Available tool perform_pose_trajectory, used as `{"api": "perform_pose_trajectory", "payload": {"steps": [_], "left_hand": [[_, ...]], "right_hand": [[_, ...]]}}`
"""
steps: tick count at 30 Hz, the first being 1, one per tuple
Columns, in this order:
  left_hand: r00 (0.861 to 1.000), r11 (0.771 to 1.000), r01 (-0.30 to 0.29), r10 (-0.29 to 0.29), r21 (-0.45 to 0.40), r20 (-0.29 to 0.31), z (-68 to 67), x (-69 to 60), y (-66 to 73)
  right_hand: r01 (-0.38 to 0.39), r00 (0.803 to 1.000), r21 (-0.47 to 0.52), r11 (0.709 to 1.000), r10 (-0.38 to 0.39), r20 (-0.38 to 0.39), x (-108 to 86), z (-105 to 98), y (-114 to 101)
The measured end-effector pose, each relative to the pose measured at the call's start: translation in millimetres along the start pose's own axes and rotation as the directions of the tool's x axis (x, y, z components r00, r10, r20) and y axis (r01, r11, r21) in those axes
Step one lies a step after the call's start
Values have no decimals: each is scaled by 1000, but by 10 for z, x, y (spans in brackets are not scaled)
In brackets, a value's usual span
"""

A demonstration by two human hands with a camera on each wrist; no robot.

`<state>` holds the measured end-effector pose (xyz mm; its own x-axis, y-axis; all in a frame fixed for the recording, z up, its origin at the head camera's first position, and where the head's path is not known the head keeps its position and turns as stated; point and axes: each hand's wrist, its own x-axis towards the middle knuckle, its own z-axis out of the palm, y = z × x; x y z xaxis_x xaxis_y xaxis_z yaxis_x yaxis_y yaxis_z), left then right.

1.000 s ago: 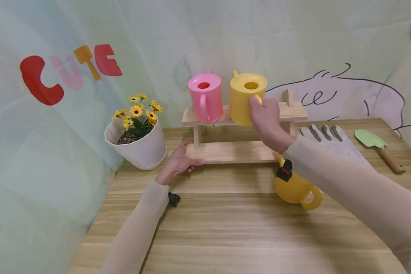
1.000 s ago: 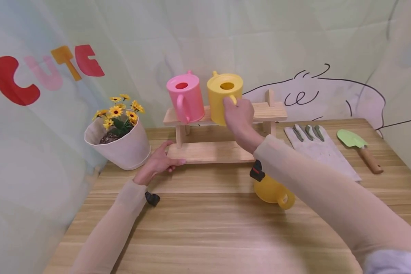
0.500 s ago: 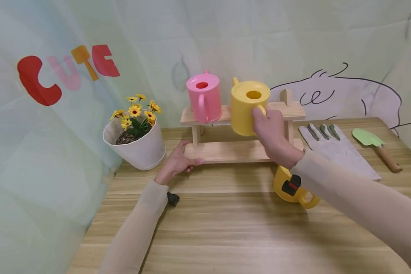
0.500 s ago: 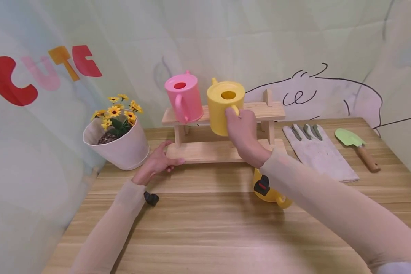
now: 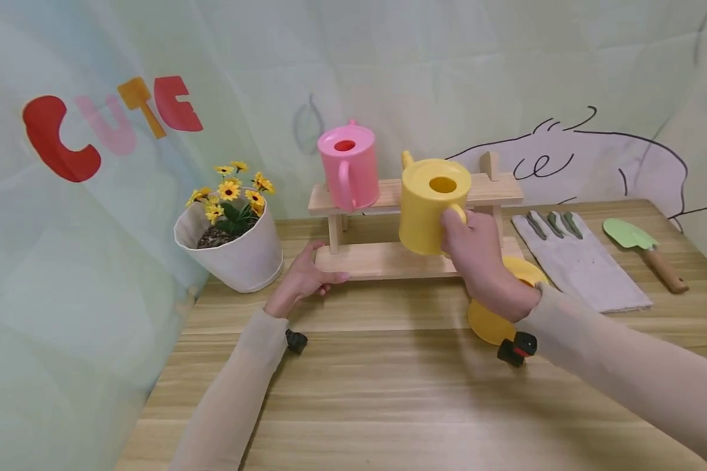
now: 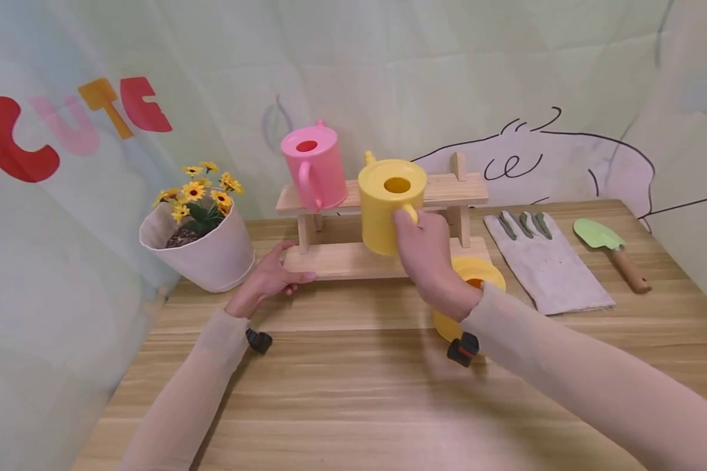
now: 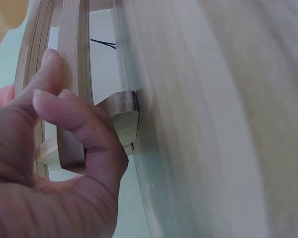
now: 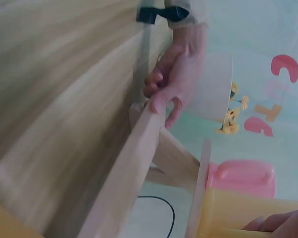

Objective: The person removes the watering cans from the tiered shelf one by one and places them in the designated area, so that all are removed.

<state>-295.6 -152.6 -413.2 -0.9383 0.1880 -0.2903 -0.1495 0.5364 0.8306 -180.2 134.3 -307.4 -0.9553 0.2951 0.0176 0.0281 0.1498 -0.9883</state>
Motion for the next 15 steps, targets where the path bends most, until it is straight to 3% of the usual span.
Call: {"api": "perform_pose_trajectory", "payload": {"steps": [8, 15], "left_hand": [[1000, 1000, 1, -1, 7, -3, -21, -3, -5], [1000, 1000, -14, 14, 0, -3, -14, -8, -6]], "right_hand": [[-46, 998, -26, 999, 47, 44, -217, -40, 79], [-39, 997, 138, 990, 30, 68, -376, -57, 199]]}}
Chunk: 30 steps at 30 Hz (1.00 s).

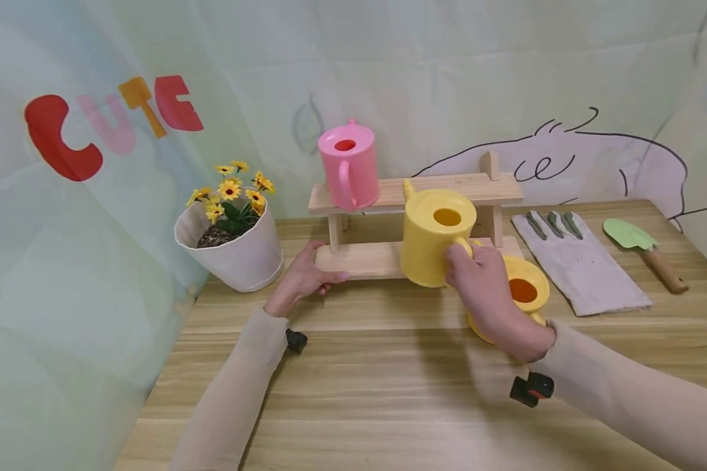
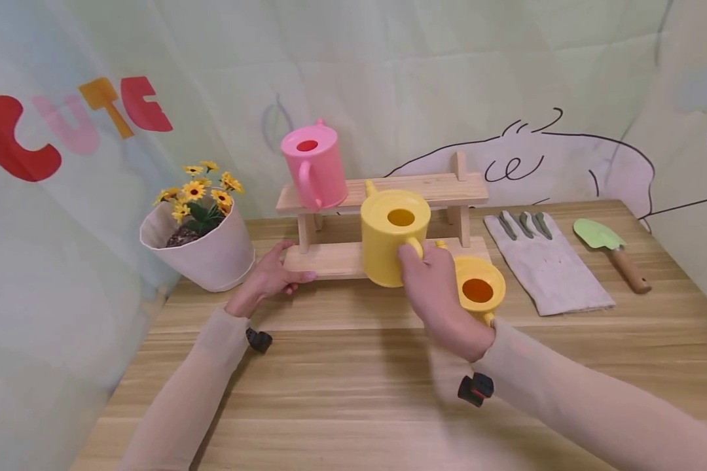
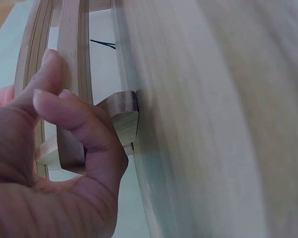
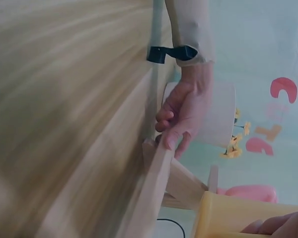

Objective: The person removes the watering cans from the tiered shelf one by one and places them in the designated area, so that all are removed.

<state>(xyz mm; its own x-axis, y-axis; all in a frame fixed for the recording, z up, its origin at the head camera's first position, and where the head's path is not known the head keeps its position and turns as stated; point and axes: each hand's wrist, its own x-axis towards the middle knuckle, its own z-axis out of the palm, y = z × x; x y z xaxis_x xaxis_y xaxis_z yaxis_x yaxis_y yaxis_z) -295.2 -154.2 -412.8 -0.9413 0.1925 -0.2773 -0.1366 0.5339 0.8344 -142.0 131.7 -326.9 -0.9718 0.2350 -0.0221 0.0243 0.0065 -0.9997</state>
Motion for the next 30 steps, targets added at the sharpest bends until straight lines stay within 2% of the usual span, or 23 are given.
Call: {"api": "perform_pose_trajectory", "payload": {"steps": [3, 10, 14, 23, 30], "left_hand": [[1000, 1000, 1, -1, -1, 0, 5, -4, 3], [1000, 1000, 2, -2, 0, 6, 4, -4, 10], [1000, 1000, 7, -7, 1, 10, 0, 7, 6], [1000, 1000, 8, -8, -15, 10, 6, 30, -4], [1000, 1000, 13, -13, -13, 12, 3, 23, -6]], "right_hand": [[-28, 1000, -1, 1000, 28, -15, -57, -24, 40], [-90, 996, -134, 987, 87, -27, -176, -94, 127], [-118, 993, -172, 978, 115, -27, -241, -109, 194], [-159, 987, -165, 973, 156, -28, -358, -115, 407], [-161, 987, -158, 974, 158, -27, -426, -119, 545]]}}
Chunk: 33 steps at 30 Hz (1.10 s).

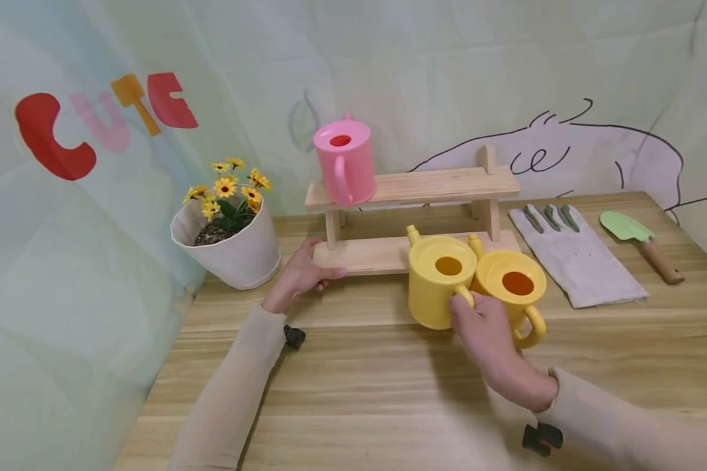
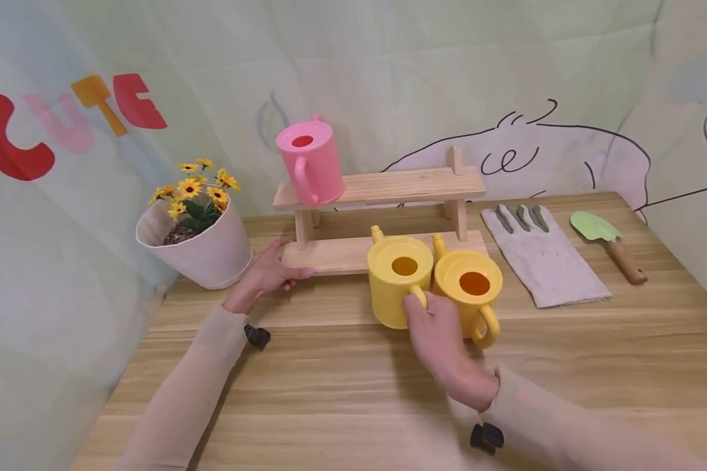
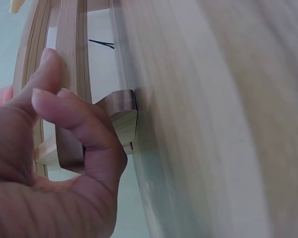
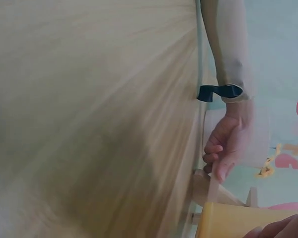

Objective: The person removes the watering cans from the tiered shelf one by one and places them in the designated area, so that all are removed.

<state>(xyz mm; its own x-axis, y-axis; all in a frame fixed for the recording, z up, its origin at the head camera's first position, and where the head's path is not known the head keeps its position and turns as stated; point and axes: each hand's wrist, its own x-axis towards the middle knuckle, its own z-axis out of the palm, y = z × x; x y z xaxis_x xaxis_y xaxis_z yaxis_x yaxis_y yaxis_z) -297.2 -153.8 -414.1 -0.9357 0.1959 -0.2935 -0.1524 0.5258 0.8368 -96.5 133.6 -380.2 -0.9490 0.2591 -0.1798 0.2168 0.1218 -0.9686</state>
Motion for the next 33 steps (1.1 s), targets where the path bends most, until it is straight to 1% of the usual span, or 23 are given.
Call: {"api": "perform_pose_trajectory", "payload": {"steps": [4, 15, 20, 24, 25, 26, 27, 30, 33], "left_hand": [[1000, 1000, -1, 1, -7, 5, 5, 6, 6], [1000, 1000, -3, 4, -16, 5, 8, 8, 5], [1000, 999, -11, 11, -32, 16, 10, -5, -1], [1000, 999, -11, 11, -35, 18, 10, -14, 3], [1000, 999, -10, 11, -31, 16, 10, -15, 5], [1000, 1000, -11, 12, -28, 15, 10, -14, 6], [1000, 1000, -13, 13, -27, 14, 10, -13, 6], [1000, 1000, -16, 17, -26, 11, 9, -6, 2], [1000, 999, -18, 18, -31, 11, 11, 4, -9]], "right_hand": [[-6, 1000, -24, 1000, 6, 2, -17, 13, 68], [-21, 1000, -42, 999, 21, 0, -45, 51, 221], [7, 1000, -72, 997, -7, 1, -46, 66, 304], [34, 999, -95, 995, -34, 5, 20, 65, 479], [34, 999, -92, 995, -33, 10, 52, 62, 544], [34, 999, -94, 995, -32, 13, 50, 61, 552], [29, 999, -91, 995, -28, 19, 78, 57, 604], [21, 1000, -104, 994, -19, 20, 41, 60, 561], [38, 999, -111, 993, -36, 20, 13, 65, 550]]}}
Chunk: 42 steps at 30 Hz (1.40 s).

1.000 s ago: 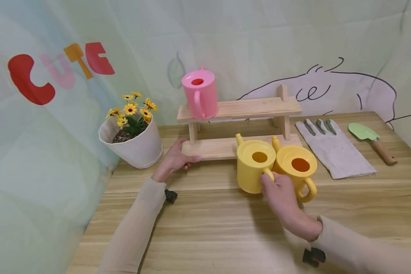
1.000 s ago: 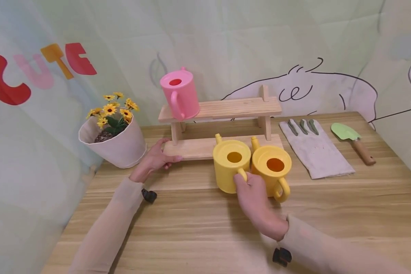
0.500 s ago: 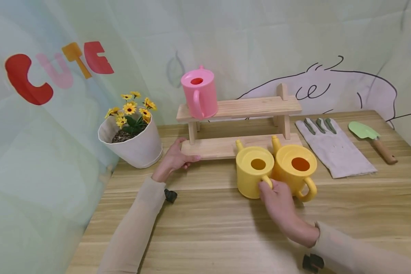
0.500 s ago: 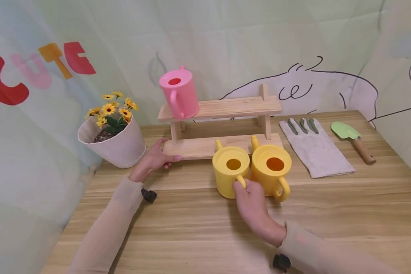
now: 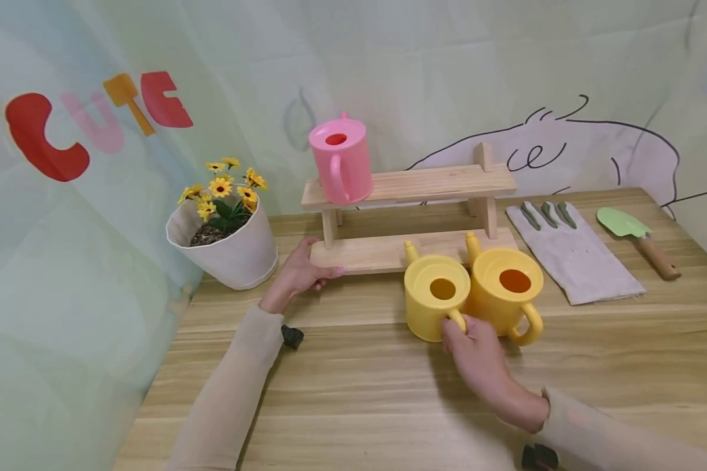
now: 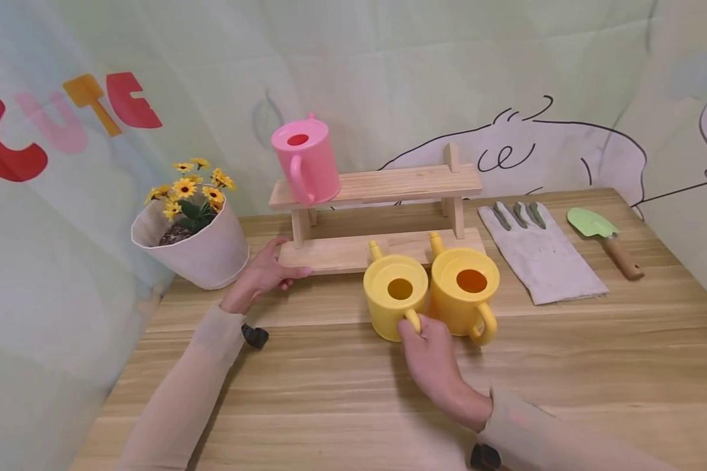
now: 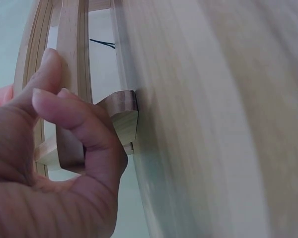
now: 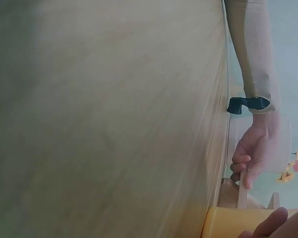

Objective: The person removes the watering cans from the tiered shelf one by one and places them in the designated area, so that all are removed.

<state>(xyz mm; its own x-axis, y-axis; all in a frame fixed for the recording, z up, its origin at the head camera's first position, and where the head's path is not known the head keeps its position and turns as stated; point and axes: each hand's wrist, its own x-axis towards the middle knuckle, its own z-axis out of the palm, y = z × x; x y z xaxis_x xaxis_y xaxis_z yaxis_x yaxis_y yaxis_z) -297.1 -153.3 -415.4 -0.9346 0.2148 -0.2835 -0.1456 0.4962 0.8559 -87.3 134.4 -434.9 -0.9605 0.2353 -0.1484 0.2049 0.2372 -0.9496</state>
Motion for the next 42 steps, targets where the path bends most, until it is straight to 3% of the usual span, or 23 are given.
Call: {"api": "perform_pose_trajectory", "payload": {"steps": [5, 10, 14, 25, 30, 42], "left_hand": [[1000, 1000, 12, -12, 13, -2, -5, 2, -4], [1000, 1000, 13, -13, 13, -3, -11, -8, -12], [1000, 1000, 5, -5, 11, -2, -17, -4, -23], [1000, 1000, -2, 3, 17, -12, -29, 1, -39], [1000, 1000, -3, 4, 25, -10, -32, -9, -25], [1000, 1000, -6, 6, 0, 0, -3, 2, 3]], "right_hand": [[21, 1000, 0, 1000, -21, -5, 21, 9, 73], [49, 999, -53, 997, -49, 5, 189, 2, 382], [62, 998, -92, 994, -61, 11, 215, -24, 431], [73, 997, -180, 981, -70, 24, -156, -164, -191], [102, 994, -224, 969, -94, 47, -193, -214, -220], [127, 991, -211, 969, -115, 66, -286, -402, -296]]}}
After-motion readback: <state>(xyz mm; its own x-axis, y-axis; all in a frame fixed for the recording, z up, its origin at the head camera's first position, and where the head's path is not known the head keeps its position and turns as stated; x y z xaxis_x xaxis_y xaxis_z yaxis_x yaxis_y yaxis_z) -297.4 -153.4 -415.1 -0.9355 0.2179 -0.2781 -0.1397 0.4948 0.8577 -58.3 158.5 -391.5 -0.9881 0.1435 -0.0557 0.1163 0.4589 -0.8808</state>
